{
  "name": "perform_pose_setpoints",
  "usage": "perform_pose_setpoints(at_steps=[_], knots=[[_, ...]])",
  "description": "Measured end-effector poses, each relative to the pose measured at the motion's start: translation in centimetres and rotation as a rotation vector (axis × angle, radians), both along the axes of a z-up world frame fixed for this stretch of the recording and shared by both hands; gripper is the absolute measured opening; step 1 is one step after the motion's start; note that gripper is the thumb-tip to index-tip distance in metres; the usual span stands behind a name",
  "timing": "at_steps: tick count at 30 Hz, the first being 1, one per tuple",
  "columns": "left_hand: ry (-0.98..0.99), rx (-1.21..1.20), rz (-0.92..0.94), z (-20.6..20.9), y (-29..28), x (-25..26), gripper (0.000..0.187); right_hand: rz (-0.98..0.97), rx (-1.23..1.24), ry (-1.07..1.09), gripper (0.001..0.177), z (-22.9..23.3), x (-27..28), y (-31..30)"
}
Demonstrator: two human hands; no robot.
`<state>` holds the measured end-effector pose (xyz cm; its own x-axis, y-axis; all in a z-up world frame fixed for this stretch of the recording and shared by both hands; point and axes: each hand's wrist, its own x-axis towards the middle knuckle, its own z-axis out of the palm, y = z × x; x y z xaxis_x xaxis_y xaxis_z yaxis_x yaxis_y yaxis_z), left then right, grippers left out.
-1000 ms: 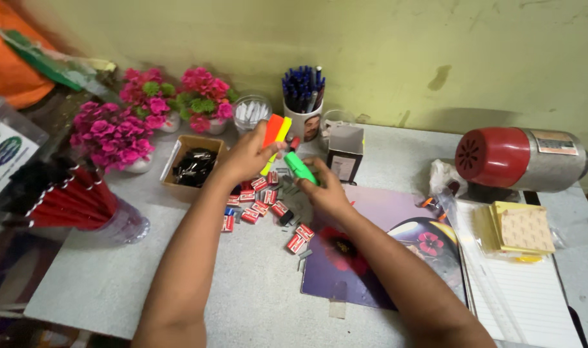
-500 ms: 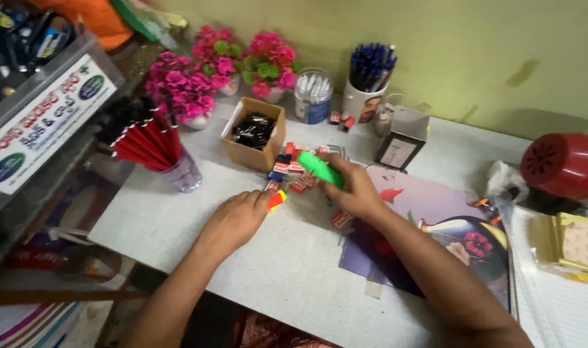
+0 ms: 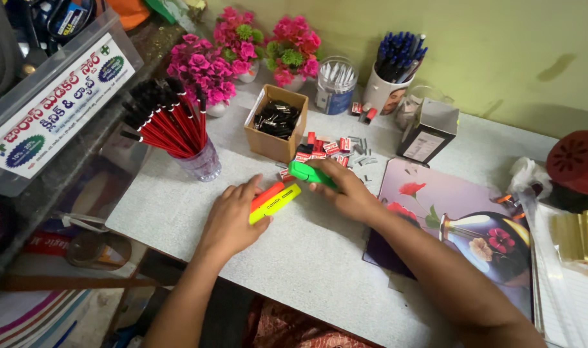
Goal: The person organizes small rectangular items on a desk by picking them up, separating their components, and placing them into a small box and a clear container. They also move highlighters and other stationery items around the workspace.
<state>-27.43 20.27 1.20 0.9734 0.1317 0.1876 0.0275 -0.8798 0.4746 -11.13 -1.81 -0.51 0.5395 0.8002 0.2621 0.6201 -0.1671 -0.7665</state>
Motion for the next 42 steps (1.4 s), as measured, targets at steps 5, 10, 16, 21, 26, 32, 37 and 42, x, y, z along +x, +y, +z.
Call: perform_pose_setpoints(at_steps=[5, 10, 16, 21, 26, 32, 37, 42], knots=[[-0.060, -0.179, 0.071, -0.8, 0.3, -0.8, 0.056, 0.126, 0.099, 0.501, 0.034, -2.1, 0.4, 0.9], [-0.161, -0.149, 0.027, -1.1, 1.0, -1.2, 0.044, 0.159, 0.079, 0.703, 0.029, -2.8, 0.3, 1.1], [-0.211, -0.284, -0.001, -1.8, 0.6, -1.2, 0.033, 0.158, 0.090, 0.769, 0.031, -1.9, 0.1, 1.5], [-0.214, -0.366, -0.121, -2.0, 0.5, -1.0, 0.025, 0.186, 0.066, 0.682, 0.034, -2.3, -0.3, 1.8], [-0.109, -0.464, -0.137, -1.6, 0.9, -0.9, 0.024, 0.209, 0.116, 0.683, 0.034, -3.5, -0.1, 2.1], [-0.036, -0.533, -0.145, -1.2, 1.7, -0.9, 0.057, 0.130, 0.062, 0.714, 0.038, -4.5, -0.4, 2.3], [-0.027, -0.811, -0.114, -2.7, 2.7, -1.1, 0.054, 0.065, 0.034, 0.482, 0.033, -3.6, -0.9, 3.3], [-0.088, -0.614, -0.059, -3.7, 3.4, -1.7, 0.050, -0.128, -0.126, 0.017, 0.027, -1.8, -1.8, 5.1]])
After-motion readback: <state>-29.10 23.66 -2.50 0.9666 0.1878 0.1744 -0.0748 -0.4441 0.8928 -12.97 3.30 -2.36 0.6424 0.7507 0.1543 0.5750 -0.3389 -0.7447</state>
